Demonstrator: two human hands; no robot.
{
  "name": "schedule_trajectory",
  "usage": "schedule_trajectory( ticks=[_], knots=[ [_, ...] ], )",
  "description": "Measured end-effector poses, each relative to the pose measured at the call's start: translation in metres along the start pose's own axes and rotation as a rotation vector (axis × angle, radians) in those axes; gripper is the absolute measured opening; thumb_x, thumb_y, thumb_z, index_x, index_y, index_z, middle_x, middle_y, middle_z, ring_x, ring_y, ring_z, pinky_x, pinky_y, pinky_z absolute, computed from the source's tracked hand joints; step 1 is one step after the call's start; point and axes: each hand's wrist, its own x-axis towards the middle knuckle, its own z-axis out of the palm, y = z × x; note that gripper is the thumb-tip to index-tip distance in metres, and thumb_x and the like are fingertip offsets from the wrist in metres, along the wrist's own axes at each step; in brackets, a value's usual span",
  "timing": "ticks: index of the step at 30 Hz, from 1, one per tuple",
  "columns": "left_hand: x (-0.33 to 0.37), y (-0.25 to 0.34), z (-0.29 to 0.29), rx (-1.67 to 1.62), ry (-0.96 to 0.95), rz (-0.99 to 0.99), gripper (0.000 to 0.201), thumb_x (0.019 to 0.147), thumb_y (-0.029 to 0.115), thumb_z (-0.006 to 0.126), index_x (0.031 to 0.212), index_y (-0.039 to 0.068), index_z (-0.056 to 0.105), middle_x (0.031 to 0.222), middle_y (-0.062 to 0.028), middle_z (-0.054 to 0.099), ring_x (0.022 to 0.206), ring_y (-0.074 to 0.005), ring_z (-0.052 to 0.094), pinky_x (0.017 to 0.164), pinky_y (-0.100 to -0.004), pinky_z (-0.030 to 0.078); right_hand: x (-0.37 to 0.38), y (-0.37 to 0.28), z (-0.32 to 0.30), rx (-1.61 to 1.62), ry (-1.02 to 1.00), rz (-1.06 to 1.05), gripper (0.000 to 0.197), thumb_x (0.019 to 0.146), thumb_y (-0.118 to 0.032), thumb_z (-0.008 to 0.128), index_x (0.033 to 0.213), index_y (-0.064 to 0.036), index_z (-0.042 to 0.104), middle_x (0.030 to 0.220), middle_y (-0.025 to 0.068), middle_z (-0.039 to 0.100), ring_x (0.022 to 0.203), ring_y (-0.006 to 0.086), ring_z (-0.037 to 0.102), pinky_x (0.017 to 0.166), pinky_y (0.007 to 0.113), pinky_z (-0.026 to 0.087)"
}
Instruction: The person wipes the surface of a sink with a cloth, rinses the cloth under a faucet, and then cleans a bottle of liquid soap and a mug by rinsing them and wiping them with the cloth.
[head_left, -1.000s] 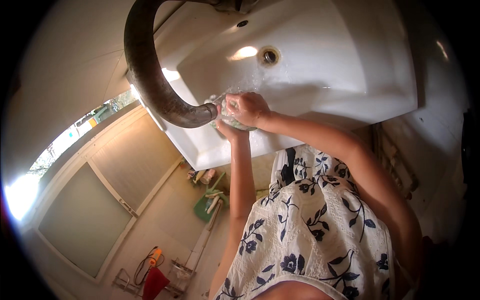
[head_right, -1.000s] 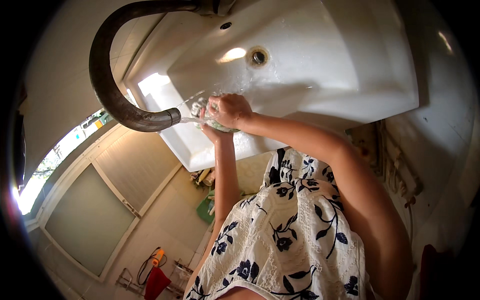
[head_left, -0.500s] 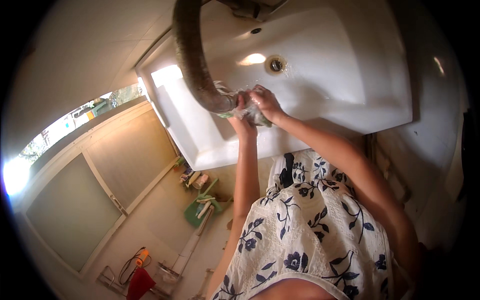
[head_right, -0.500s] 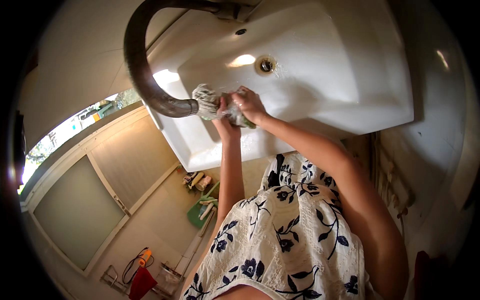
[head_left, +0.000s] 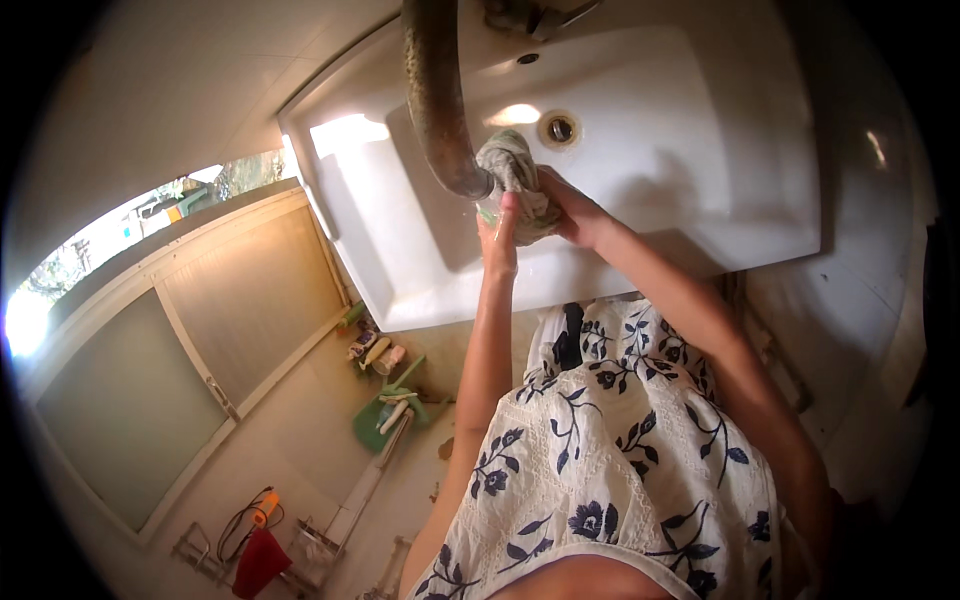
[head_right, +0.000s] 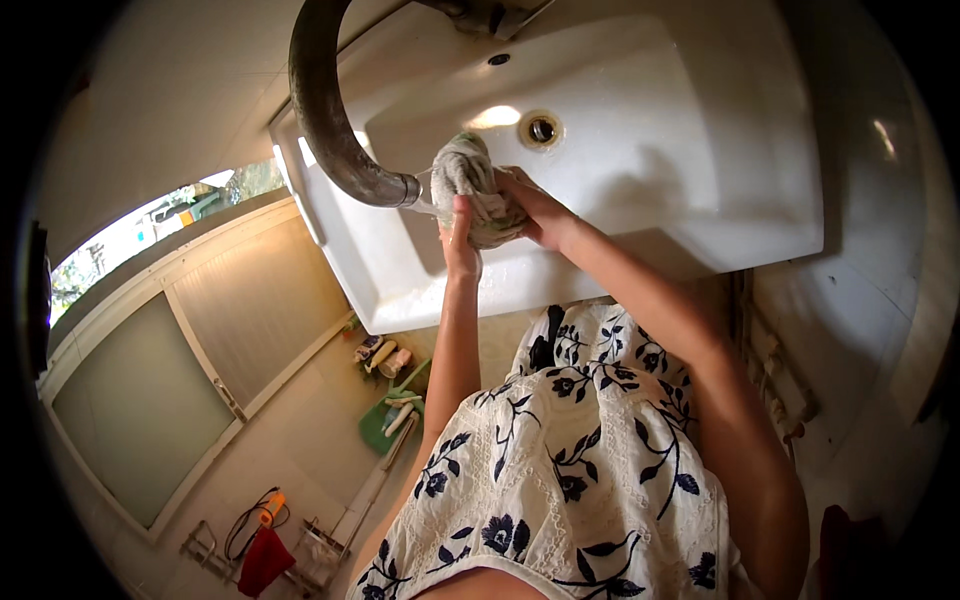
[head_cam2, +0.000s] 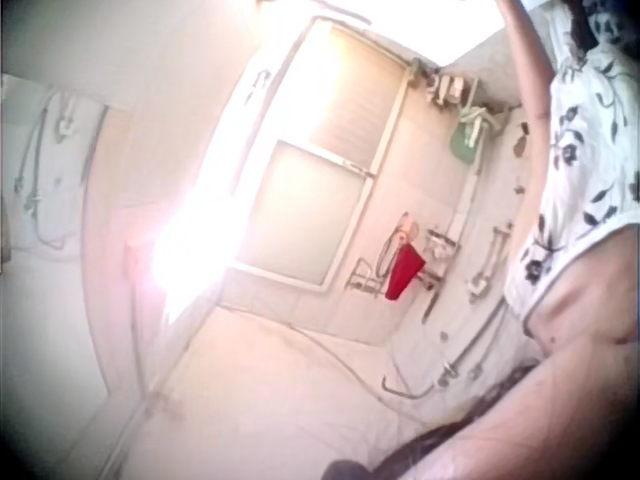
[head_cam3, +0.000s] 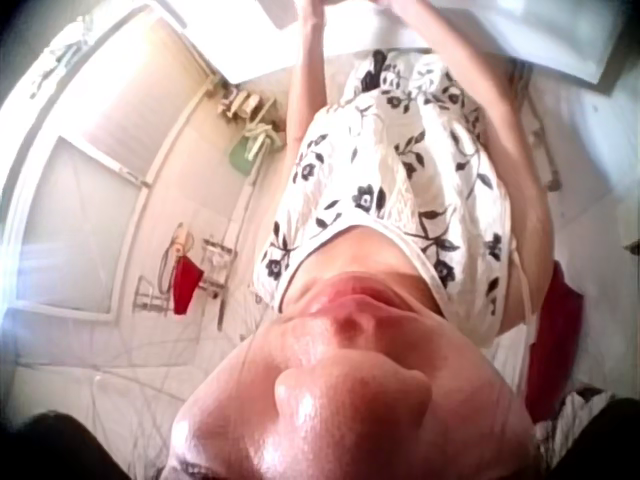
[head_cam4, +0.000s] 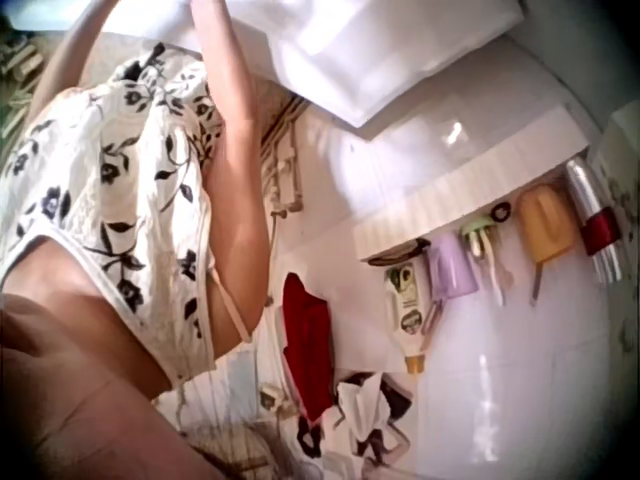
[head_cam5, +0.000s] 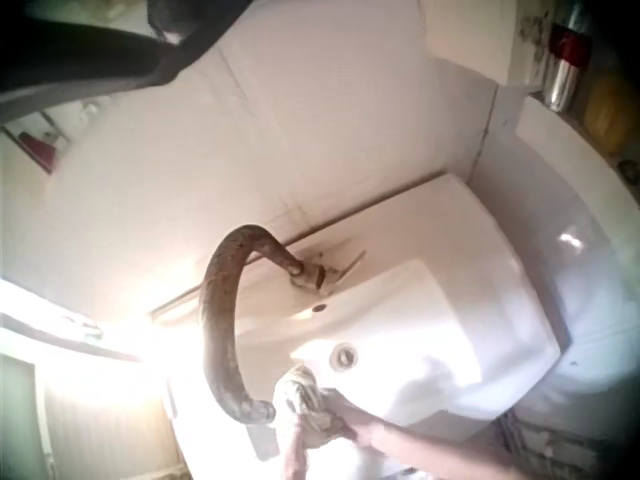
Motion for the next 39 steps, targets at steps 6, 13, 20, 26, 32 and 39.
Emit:
schedule_trajectory(
  ticks=[6, 13, 20, 26, 32, 39],
  knots=[
    [-0.023, 0.013, 0.019, -0.209, 0.048, -0.053, 0.05, 0.081, 0.021, 0.051, 0.12, -0.001, 0.029, 0.116, -0.0112, 0.041, 0.106, -0.0203, 0.041, 0.09, -0.0338, 0.033, 0.005, 0.009, 0.003, -0.029, 0.05, -0.339, 0.027, 0.079, -0.013, 0.052, 0.103, -0.0062, 0.043, 0.095, 0.0041, 0.049, 0.087, 0.0107, 0.048, 0.076, 0.022, 0.041],
    [-0.014, 0.019, -0.01, -0.495, 0.05, -0.047, 0.058, 0.083, 0.04, 0.044, 0.125, 0.007, 0.022, 0.123, -0.0115, 0.034, 0.112, -0.0244, 0.036, 0.094, -0.0408, 0.03, -0.007, -0.014, 0.002, -0.322, 0.037, -0.692, 0.027, 0.065, -0.007, 0.053, 0.09, -0.0049, 0.044, 0.095, 0.0052, 0.047, 0.09, 0.0132, 0.045, 0.077, 0.023, 0.037],
    [-0.005, 0.014, -0.028, -0.305, -0.602, -0.323, 0.062, 0.075, 0.036, 0.057, 0.119, 0.001, 0.031, 0.113, -0.0105, 0.043, 0.105, -0.0187, 0.042, 0.086, -0.0329, 0.036, 0.0, -0.025, -0.001, -0.366, -0.317, -0.401, 0.028, 0.063, -0.008, 0.038, 0.09, -0.0054, 0.044, 0.102, 0.0089, 0.043, 0.105, 0.0165, 0.035, 0.09, 0.026, 0.026],
    [-0.022, 0.017, 0.01, -0.173, -0.219, -0.079, 0.049, 0.066, 0.012, 0.067, 0.106, 0.001, 0.041, 0.096, -0.0075, 0.051, 0.085, -0.0146, 0.051, 0.074, -0.0272, 0.043, -0.014, -0.031, 0.011, -0.422, -0.039, -0.588, 0.049, 0.076, -0.025, 0.04, 0.12, -0.0041, 0.035, 0.122, 0.0093, 0.035, 0.115, 0.0211, 0.028, 0.097, 0.03, 0.02],
    [-0.019, 0.02, 0.015, 0.793, -0.085, 0.476, 0.1, 0.056, 0.037, 0.074, 0.13, 0.005, 0.015, 0.122, -0.0177, 0.031, 0.112, -0.0259, 0.034, 0.091, -0.0367, 0.032, -0.032, -0.028, 0.021, 0.03, -0.129, -0.329, 0.055, 0.082, -0.039, 0.043, 0.125, -0.0071, 0.03, 0.117, 0.0074, 0.037, 0.108, 0.0164, 0.038, 0.092, 0.027, 0.028],
    [0.002, 0.016, 0.011, 0.843, -0.056, 0.524, 0.112, 0.041, 0.066, 0.063, 0.121, 0.0, 0.022, 0.109, -0.0189, 0.033, 0.103, -0.0328, 0.036, 0.086, -0.0427, 0.033, -0.017, 0.003, 0.025, 0.063, -0.164, -0.45, 0.046, 0.086, -0.047, 0.029, 0.111, -0.0086, 0.034, 0.109, 0.0061, 0.041, 0.104, 0.0149, 0.04, 0.09, 0.027, 0.031]
  ],
)
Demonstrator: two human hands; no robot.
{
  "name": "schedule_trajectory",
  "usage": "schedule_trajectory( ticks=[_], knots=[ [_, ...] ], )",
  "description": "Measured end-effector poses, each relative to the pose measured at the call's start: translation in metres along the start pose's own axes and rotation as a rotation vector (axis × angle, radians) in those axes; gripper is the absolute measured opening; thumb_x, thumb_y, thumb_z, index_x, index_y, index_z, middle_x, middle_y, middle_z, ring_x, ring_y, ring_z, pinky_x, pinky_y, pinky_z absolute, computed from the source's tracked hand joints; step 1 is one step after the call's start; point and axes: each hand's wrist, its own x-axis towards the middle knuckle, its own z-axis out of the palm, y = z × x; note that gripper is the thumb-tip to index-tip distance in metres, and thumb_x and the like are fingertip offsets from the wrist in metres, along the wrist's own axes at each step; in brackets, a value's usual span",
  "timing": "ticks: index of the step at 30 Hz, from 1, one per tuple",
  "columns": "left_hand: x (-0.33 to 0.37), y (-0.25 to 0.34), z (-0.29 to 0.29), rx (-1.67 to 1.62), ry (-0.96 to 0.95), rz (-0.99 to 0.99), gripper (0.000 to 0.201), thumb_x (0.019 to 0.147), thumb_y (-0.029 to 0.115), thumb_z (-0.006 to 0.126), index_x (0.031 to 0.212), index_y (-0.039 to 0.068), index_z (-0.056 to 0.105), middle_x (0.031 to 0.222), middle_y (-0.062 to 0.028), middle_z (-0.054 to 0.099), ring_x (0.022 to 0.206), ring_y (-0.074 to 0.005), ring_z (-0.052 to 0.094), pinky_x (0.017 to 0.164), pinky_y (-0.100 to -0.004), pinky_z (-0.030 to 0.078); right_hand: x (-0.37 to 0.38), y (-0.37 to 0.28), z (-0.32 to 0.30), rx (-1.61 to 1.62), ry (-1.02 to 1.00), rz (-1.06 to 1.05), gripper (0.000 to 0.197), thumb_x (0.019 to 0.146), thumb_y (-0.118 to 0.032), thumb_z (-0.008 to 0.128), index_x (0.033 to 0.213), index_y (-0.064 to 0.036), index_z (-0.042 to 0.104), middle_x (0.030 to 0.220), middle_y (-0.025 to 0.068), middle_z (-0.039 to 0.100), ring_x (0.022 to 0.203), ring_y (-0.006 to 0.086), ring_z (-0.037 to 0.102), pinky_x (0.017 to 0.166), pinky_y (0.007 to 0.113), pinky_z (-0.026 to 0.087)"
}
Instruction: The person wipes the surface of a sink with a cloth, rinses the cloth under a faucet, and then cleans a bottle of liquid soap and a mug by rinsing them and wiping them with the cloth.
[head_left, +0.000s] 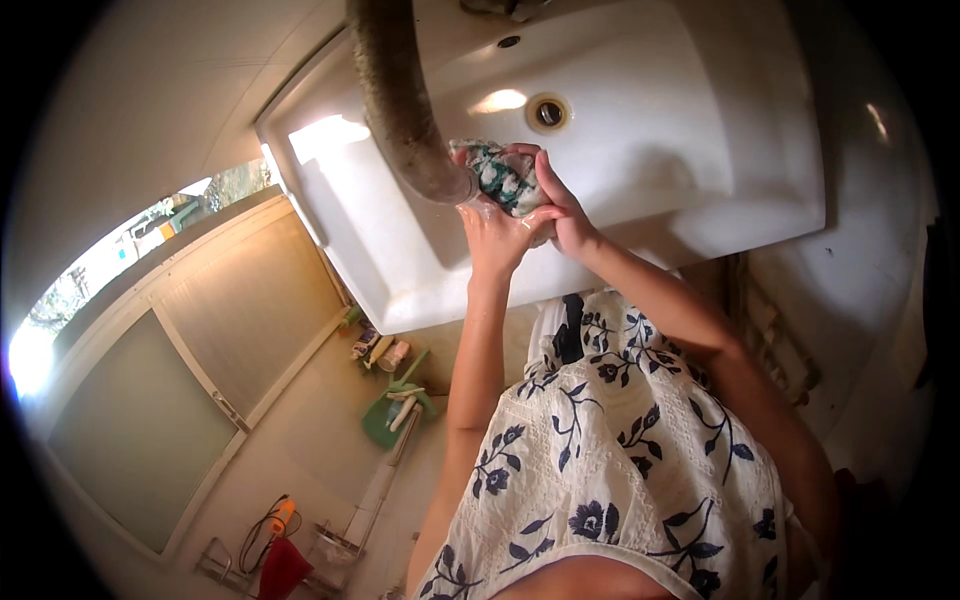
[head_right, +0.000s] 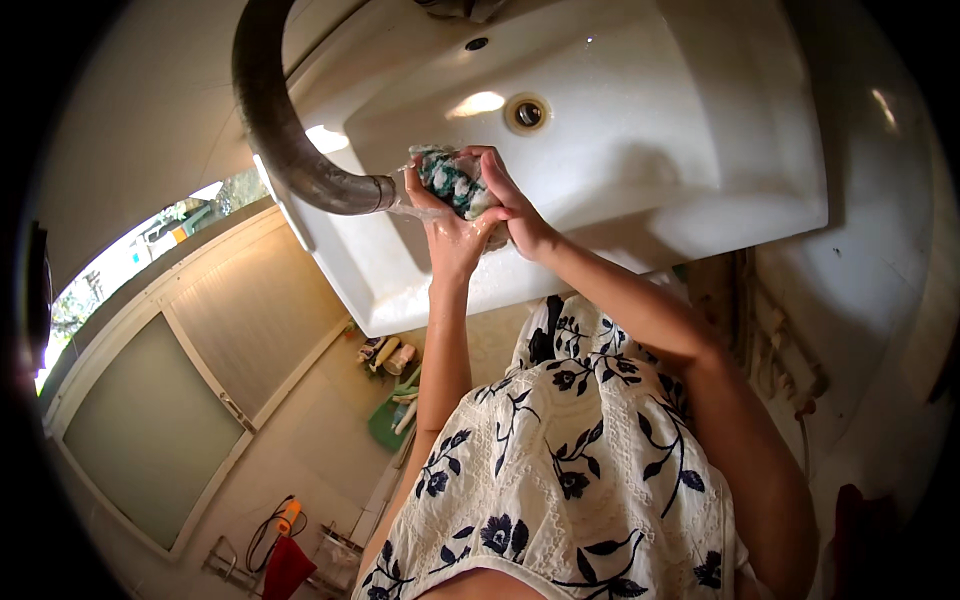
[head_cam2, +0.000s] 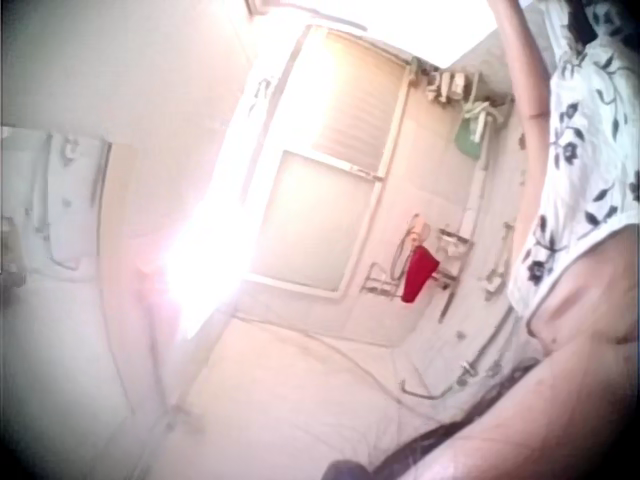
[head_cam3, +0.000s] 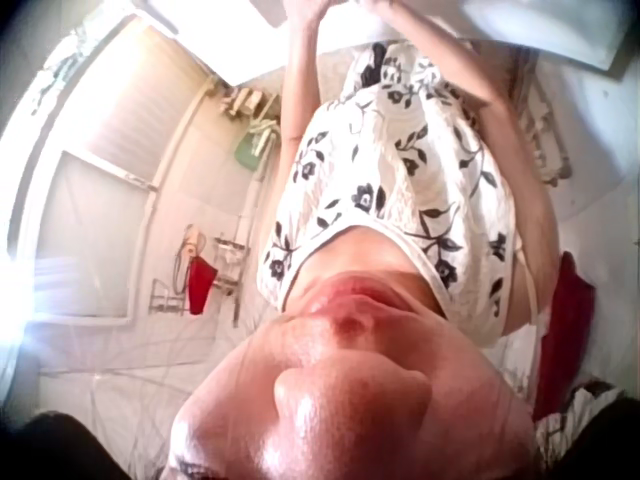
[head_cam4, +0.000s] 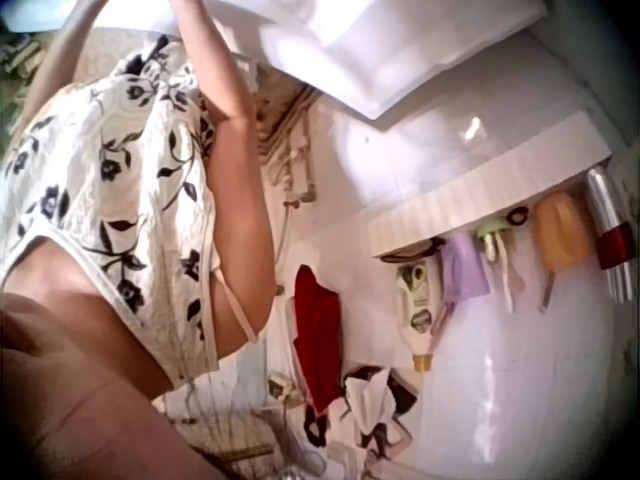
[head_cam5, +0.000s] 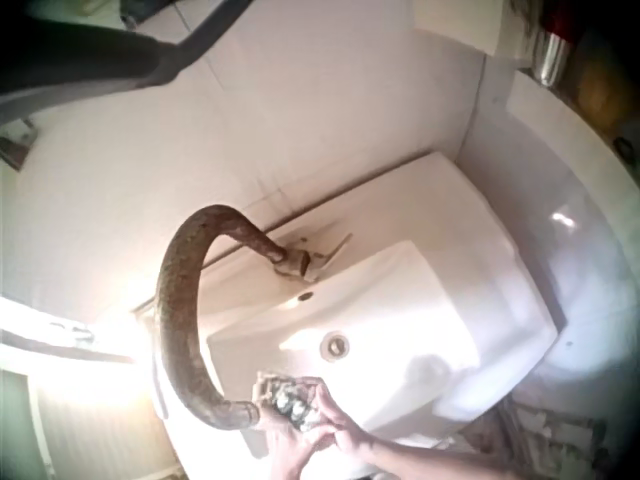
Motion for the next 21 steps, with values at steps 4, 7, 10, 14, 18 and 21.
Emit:
schedule_trajectory(
  ticks=[4, 7, 10, 14, 18, 21],
  knots=[
    [0.014, 0.017, -0.01, 0.158, 0.032, 0.106, 0.097, 0.048, 0.068, 0.059, 0.113, -0.001, 0.035, 0.097, -0.0179, 0.039, 0.087, -0.0321, 0.042, 0.075, -0.0422, 0.036, 0.009, 0.001, 0.01, 0.081, 0.103, -0.039, 0.041, 0.088, -0.042, 0.027, 0.11, -0.009, 0.036, 0.105, 0.0054, 0.045, 0.099, 0.0136, 0.044, 0.087, 0.026, 0.034],
    [0.019, 0.012, -0.016, 0.248, -0.014, 0.074, 0.091, 0.052, 0.067, 0.058, 0.109, -0.002, 0.04, 0.093, -0.0177, 0.042, 0.083, -0.0328, 0.043, 0.071, -0.0427, 0.037, 0.018, 0.008, 0.008, 0.006, 0.108, -0.055, 0.039, 0.088, -0.041, 0.028, 0.11, -0.0096, 0.035, 0.1, 0.0037, 0.044, 0.095, 0.0122, 0.043, 0.085, 0.024, 0.033],
    [0.02, 0.005, -0.015, 0.211, 0.037, 0.05, 0.069, 0.062, 0.052, 0.061, 0.099, -0.004, 0.047, 0.088, -0.0176, 0.045, 0.078, -0.032, 0.047, 0.068, -0.0412, 0.039, 0.025, 0.014, 0.009, -0.078, 0.201, -0.068, 0.03, 0.086, -0.034, 0.037, 0.099, -0.0074, 0.041, 0.096, 0.0031, 0.041, 0.091, 0.0103, 0.039, 0.083, 0.023, 0.031],
    [0.014, -0.004, -0.015, 0.285, 0.148, 0.034, 0.037, 0.075, 0.029, 0.056, 0.093, -0.003, 0.051, 0.079, -0.0175, 0.052, 0.069, -0.0287, 0.052, 0.062, -0.0339, 0.042, 0.036, 0.024, 0.015, -0.135, 0.343, 0.044, 0.02, 0.08, -0.024, 0.048, 0.088, -0.0057, 0.047, 0.088, 0.001, 0.046, 0.081, 0.012, 0.046, 0.071, 0.026, 0.039],
    [-0.01, -0.046, -0.008, -0.038, 0.279, -0.228, 0.023, 0.082, 0.019, 0.048, 0.09, -0.003, 0.053, 0.069, -0.0119, 0.057, 0.065, -0.018, 0.053, 0.06, -0.0275, 0.042, 0.046, 0.028, 0.022, -0.543, 0.131, 0.085, 0.022, 0.075, -0.023, 0.053, 0.089, -0.007, 0.048, 0.083, 0.0027, 0.053, 0.07, 0.0203, 0.053, 0.06, 0.03, 0.043],
    [-0.012, -0.042, 0.003, -0.215, 0.265, -0.305, 0.022, 0.085, 0.017, 0.043, 0.094, -0.002, 0.05, 0.086, -0.0075, 0.055, 0.076, -0.0152, 0.052, 0.067, -0.0266, 0.042, 0.049, 0.028, 0.019, -1.149, 0.035, 0.006, 0.03, 0.072, -0.024, 0.056, 0.09, -0.0023, 0.045, 0.085, 0.0162, 0.053, 0.073, 0.0293, 0.054, 0.063, 0.032, 0.043]
  ],
)
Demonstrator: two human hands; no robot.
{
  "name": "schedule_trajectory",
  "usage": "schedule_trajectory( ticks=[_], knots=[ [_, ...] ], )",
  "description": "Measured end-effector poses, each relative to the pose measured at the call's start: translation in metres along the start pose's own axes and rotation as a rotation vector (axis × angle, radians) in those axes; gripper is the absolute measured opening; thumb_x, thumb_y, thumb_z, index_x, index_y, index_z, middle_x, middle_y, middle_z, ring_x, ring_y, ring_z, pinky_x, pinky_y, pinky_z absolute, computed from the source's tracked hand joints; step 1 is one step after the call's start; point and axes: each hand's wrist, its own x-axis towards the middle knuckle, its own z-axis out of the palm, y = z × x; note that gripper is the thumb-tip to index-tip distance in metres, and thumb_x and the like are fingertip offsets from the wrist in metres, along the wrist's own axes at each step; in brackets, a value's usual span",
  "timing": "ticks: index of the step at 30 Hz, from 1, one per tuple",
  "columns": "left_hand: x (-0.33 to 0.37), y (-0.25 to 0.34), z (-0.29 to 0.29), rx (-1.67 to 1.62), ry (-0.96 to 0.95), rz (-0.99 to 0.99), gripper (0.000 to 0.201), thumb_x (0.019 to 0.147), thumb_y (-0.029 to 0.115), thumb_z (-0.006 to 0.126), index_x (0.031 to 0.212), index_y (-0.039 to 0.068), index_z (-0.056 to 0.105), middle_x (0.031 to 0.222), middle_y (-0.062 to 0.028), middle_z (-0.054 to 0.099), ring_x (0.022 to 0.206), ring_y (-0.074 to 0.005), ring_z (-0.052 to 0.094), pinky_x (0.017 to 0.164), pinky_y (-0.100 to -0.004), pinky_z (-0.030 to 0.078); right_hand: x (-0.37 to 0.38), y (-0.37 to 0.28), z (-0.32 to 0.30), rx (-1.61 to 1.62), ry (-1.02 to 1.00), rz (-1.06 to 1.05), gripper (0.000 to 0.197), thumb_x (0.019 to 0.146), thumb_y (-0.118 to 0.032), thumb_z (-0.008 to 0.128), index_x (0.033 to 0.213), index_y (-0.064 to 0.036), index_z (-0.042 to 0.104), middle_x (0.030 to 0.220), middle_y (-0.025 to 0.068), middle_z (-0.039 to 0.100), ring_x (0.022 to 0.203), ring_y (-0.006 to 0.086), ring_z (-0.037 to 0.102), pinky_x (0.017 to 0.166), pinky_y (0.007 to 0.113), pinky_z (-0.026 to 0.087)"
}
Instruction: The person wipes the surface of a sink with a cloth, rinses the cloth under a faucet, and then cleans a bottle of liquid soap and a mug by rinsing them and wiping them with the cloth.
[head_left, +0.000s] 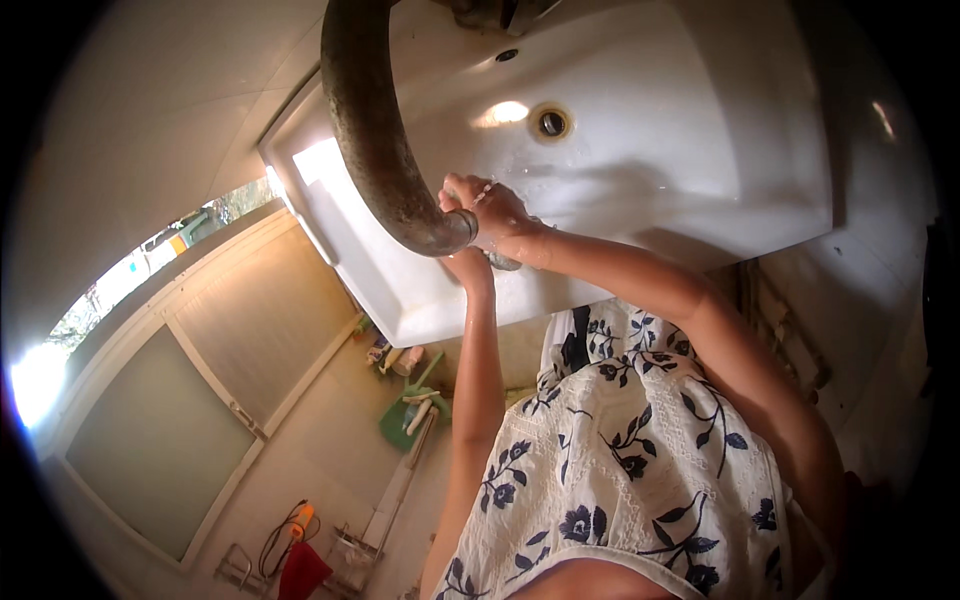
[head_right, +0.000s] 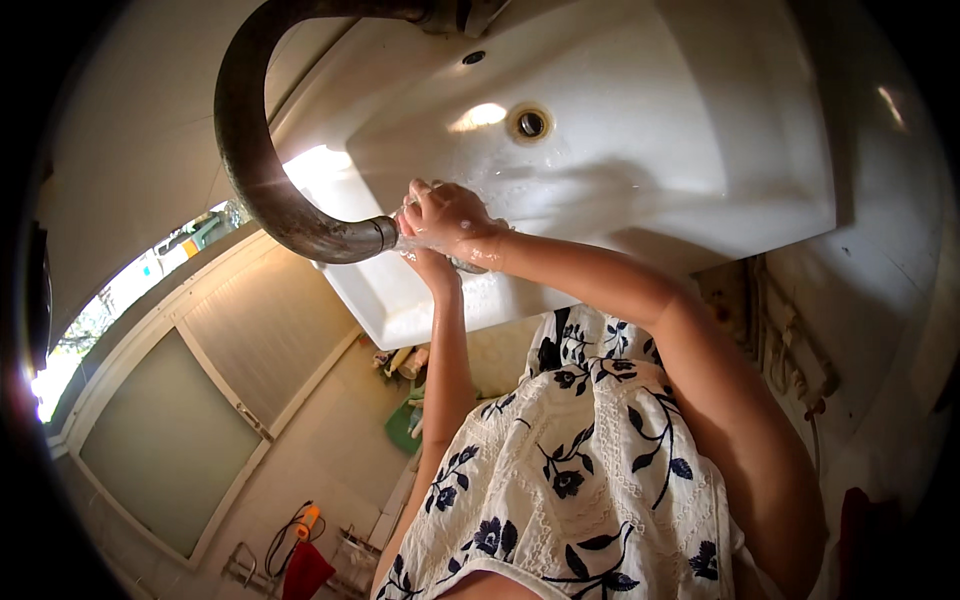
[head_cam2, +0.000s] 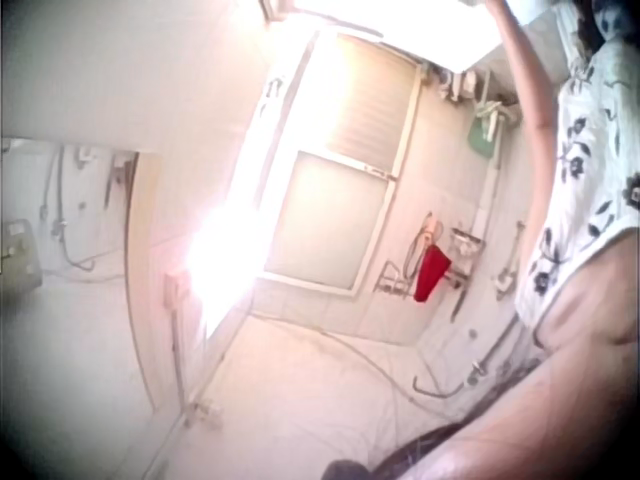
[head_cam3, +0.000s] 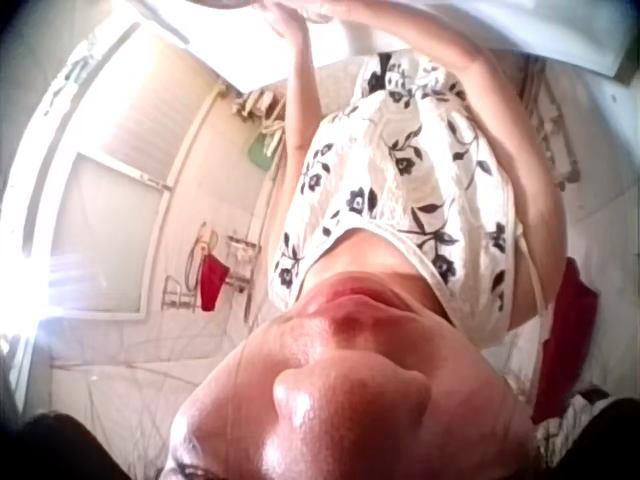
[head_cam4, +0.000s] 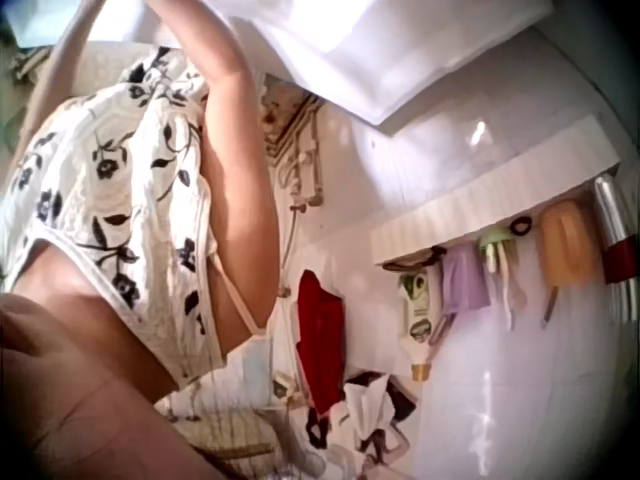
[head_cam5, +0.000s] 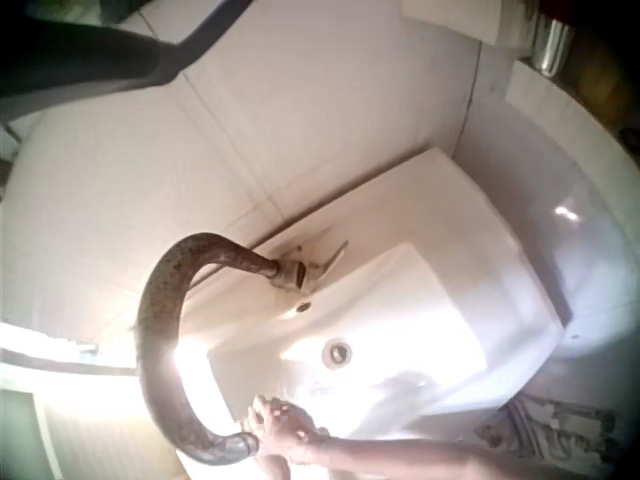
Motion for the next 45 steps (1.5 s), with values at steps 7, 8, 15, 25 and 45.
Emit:
schedule_trajectory(
  ticks=[7, 8, 15, 25, 45],
  knots=[
    [0.008, -0.018, -0.018, -0.741, -0.23, -0.428, 0.033, 0.083, 0.02, 0.042, 0.108, -0.003, 0.043, 0.104, -0.0118, 0.049, 0.093, -0.0191, 0.049, 0.078, -0.0323, 0.043, -0.021, 0.008, -0.021, 0.055, -0.324, -0.206, 0.09, 0.065, -0.02, 0.067, 0.131, -0.0125, 0.007, 0.124, 0.0212, 0.027, 0.115, 0.0337, 0.029, 0.097, 0.035, 0.025],
    [0.008, -0.005, -0.018, -0.741, -0.226, -0.424, 0.033, 0.083, 0.02, 0.042, 0.108, -0.003, 0.043, 0.104, -0.0118, 0.049, 0.093, -0.0191, 0.049, 0.078, -0.0323, 0.043, -0.026, 0.009, -0.025, 0.055, -0.326, -0.211, 0.09, 0.065, -0.02, 0.067, 0.131, -0.0125, 0.007, 0.124, 0.0212, 0.027, 0.115, 0.0337, 0.029, 0.097, 0.035, 0.025],
    [0.002, 0.033, 0.008, -0.08, -0.456, -0.064, 0.08, 0.073, 0.046, 0.053, 0.126, -0.002, 0.016, 0.121, -0.0176, 0.032, 0.109, -0.0274, 0.036, 0.091, -0.0346, 0.031, -0.027, 0.028, -0.022, 0.656, 0.195, 0.019, 0.056, 0.07, -0.033, 0.062, 0.112, -0.0078, 0.034, 0.105, 0.0126, 0.043, 0.097, 0.0234, 0.045, 0.083, 0.031, 0.037],
    [0.004, 0.047, 0.003, 0.117, -0.251, -0.108, 0.068, 0.07, 0.048, 0.056, 0.117, 0.002, 0.037, 0.103, -0.0188, 0.048, 0.095, -0.0279, 0.047, 0.081, -0.0364, 0.037, -0.027, 0.006, -0.026, 0.472, 0.162, 0.085, 0.04, 0.077, -0.041, 0.05, 0.092, -0.0052, 0.042, 0.08, 0.0087, 0.057, 0.074, 0.0202, 0.054, 0.071, 0.03, 0.04],
    [-0.025, -0.038, 0.009, -1.317, -0.434, -0.693, 0.065, 0.081, 0.058, 0.018, 0.125, 0.012, 0.029, 0.126, -0.0104, 0.035, 0.114, -0.026, 0.036, 0.096, -0.0415, 0.028, -0.039, 0.041, -0.038, 0.786, -0.106, 0.092, 0.034, 0.078, -0.03, 0.051, 0.099, -0.0034, 0.052, 0.091, 0.0042, 0.056, 0.083, 0.0153, 0.054, 0.076, 0.028, 0.041]
  ],
)
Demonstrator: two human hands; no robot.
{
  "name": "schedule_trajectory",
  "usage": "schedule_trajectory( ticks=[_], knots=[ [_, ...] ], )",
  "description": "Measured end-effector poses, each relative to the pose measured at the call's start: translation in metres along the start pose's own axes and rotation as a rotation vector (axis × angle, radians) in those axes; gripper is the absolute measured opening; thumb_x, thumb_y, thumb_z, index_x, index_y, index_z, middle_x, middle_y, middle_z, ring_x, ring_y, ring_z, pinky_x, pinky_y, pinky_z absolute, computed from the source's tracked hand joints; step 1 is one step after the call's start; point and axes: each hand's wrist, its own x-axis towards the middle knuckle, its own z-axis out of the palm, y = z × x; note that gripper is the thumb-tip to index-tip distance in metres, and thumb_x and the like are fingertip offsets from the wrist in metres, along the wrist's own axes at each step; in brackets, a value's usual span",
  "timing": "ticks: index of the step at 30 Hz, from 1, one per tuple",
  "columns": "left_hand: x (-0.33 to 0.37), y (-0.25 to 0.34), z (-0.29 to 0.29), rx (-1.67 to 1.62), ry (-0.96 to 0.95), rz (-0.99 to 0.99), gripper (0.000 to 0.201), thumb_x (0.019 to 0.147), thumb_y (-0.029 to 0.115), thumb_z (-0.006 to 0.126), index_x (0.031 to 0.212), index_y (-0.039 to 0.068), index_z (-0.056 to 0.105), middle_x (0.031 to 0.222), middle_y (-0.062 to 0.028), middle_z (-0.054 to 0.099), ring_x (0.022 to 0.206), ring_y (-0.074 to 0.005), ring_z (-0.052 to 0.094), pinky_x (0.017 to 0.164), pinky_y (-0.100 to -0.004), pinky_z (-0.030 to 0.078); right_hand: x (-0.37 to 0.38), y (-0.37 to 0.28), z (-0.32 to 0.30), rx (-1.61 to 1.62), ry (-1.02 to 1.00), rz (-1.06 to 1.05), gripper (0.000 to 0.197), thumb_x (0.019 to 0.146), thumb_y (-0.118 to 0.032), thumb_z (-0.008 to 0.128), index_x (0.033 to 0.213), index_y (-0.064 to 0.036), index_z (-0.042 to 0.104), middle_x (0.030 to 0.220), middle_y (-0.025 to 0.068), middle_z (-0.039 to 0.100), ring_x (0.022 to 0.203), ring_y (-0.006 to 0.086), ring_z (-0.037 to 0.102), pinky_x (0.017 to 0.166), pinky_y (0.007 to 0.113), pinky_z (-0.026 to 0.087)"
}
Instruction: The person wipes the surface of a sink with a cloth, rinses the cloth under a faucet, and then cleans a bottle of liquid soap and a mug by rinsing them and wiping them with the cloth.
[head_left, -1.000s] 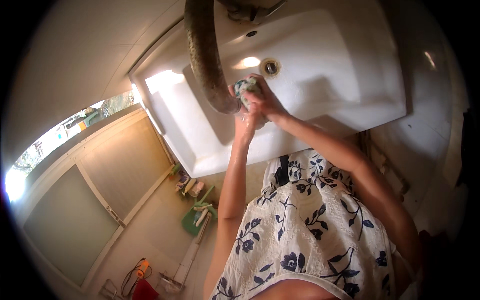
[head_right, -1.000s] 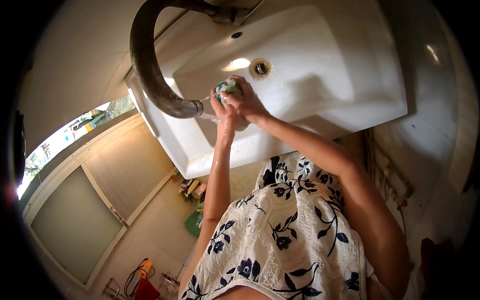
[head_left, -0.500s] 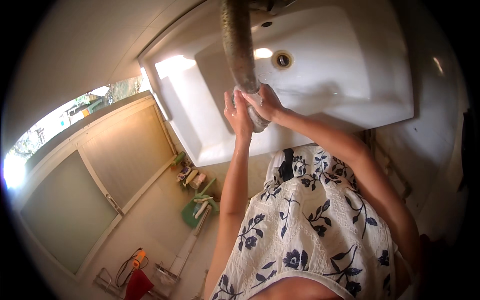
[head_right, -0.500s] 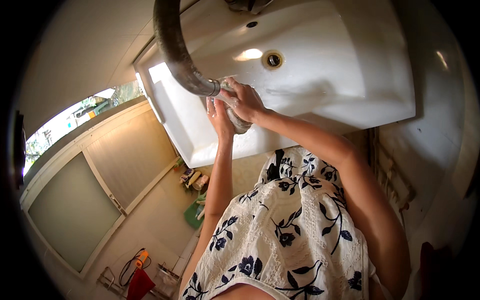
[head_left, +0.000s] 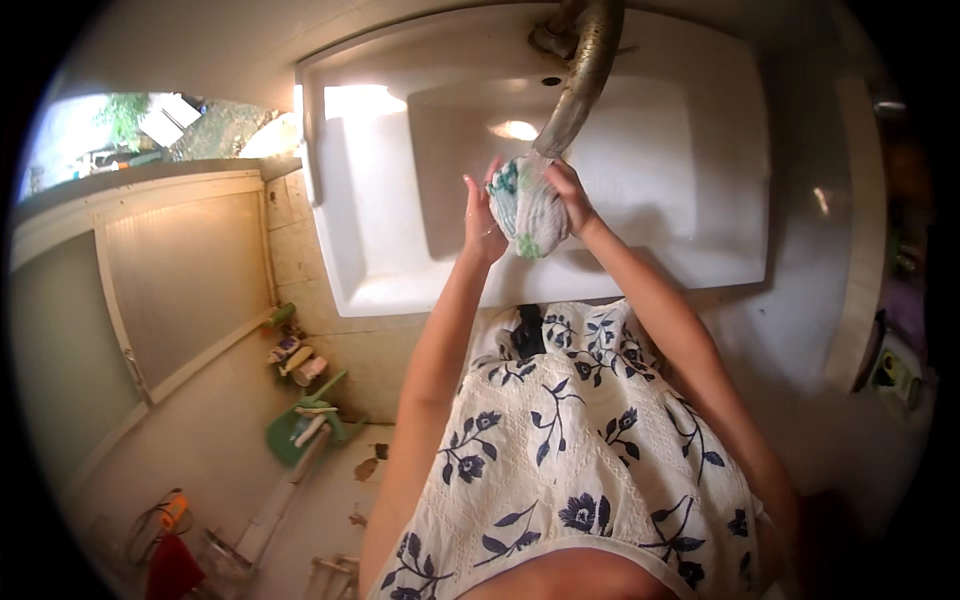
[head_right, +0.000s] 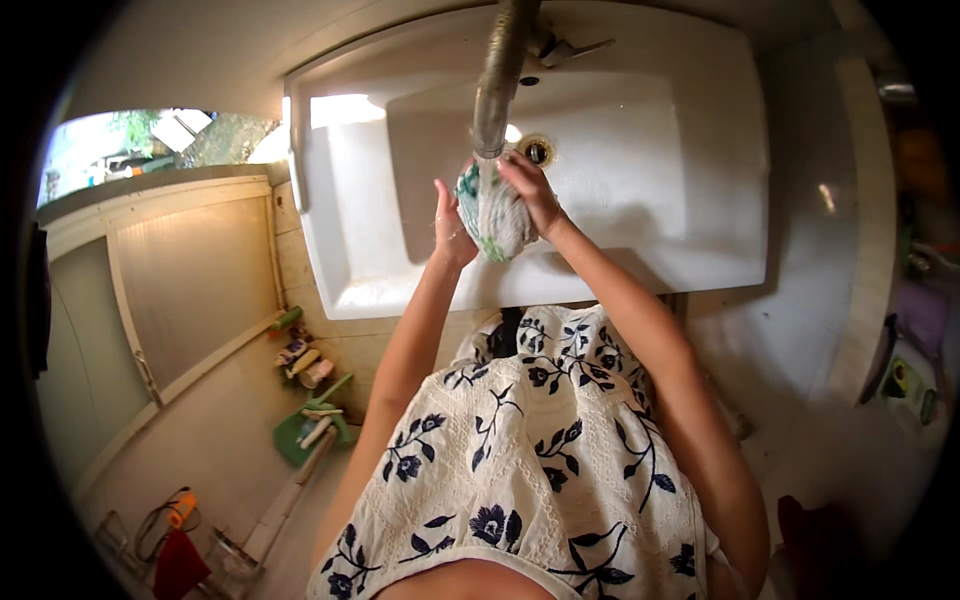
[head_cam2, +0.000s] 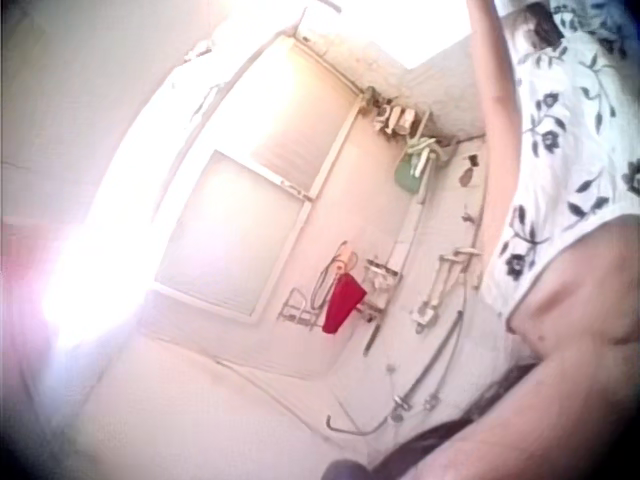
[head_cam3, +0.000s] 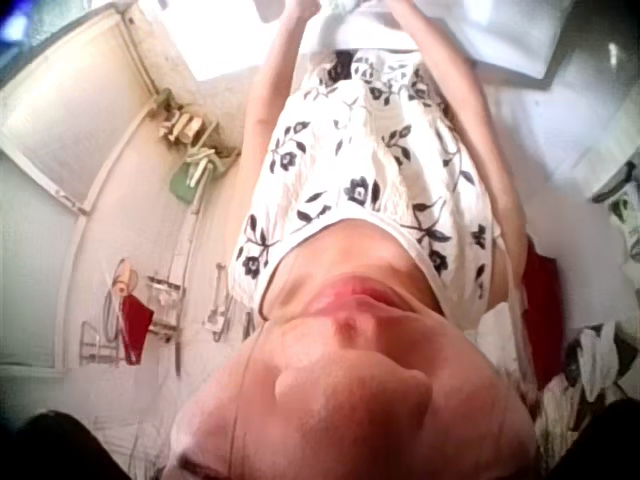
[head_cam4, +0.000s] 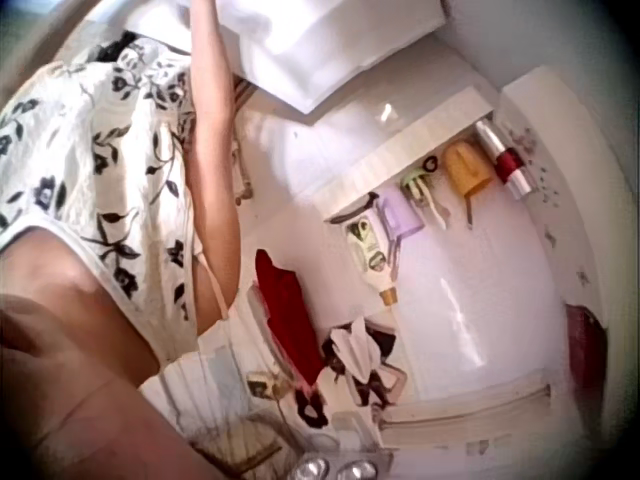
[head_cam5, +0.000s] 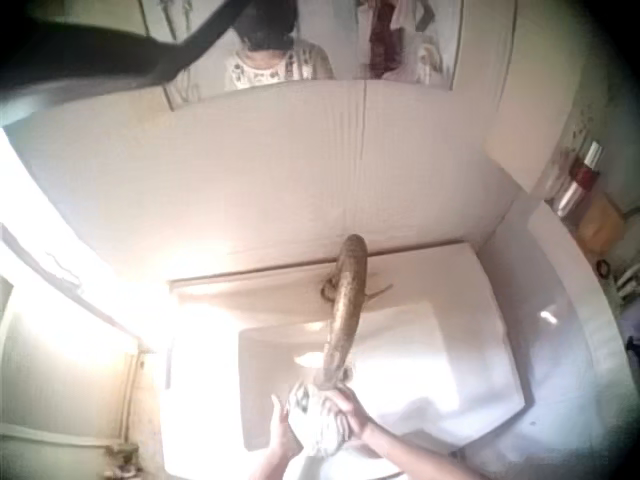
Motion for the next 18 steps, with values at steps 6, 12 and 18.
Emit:
schedule_trajectory(
  ticks=[6, 12, 18],
  knots=[
    [-0.006, -0.02, -0.013, -0.234, 0.109, -0.116, 0.071, 0.078, 0.062, 0.021, 0.123, 0.009, 0.033, 0.122, -0.0117, 0.039, 0.111, -0.0286, 0.04, 0.093, -0.0429, 0.031, -0.003, 0.029, -0.001, 0.241, 0.218, 0.462, 0.045, 0.077, -0.042, 0.048, 0.106, -0.0078, 0.049, 0.099, 0.0055, 0.055, 0.09, 0.0165, 0.052, 0.083, 0.029, 0.039],
    [-0.023, -0.029, -0.018, -0.396, 0.025, -0.071, 0.072, 0.077, 0.063, 0.024, 0.12, 0.008, 0.038, 0.119, -0.0117, 0.043, 0.106, -0.0282, 0.044, 0.091, -0.0425, 0.033, -0.008, 0.061, -0.011, -0.352, 0.172, 0.085, 0.042, 0.084, -0.038, 0.034, 0.106, -0.0041, 0.046, 0.115, 0.0085, 0.045, 0.108, 0.0204, 0.039, 0.09, 0.026, 0.027],
    [-0.016, -0.022, -0.002, 0.165, 0.246, 0.216, 0.046, 0.084, 0.041, 0.038, 0.105, 0.002, 0.049, 0.1, -0.0115, 0.055, 0.09, -0.0214, 0.052, 0.082, -0.0302, 0.039, 0.001, 0.074, -0.06, -0.633, 0.218, -0.045, 0.023, 0.087, -0.023, 0.04, 0.1, -0.0068, 0.052, 0.092, 0.0045, 0.055, 0.086, 0.0146, 0.051, 0.071, 0.023, 0.04]
  ],
)
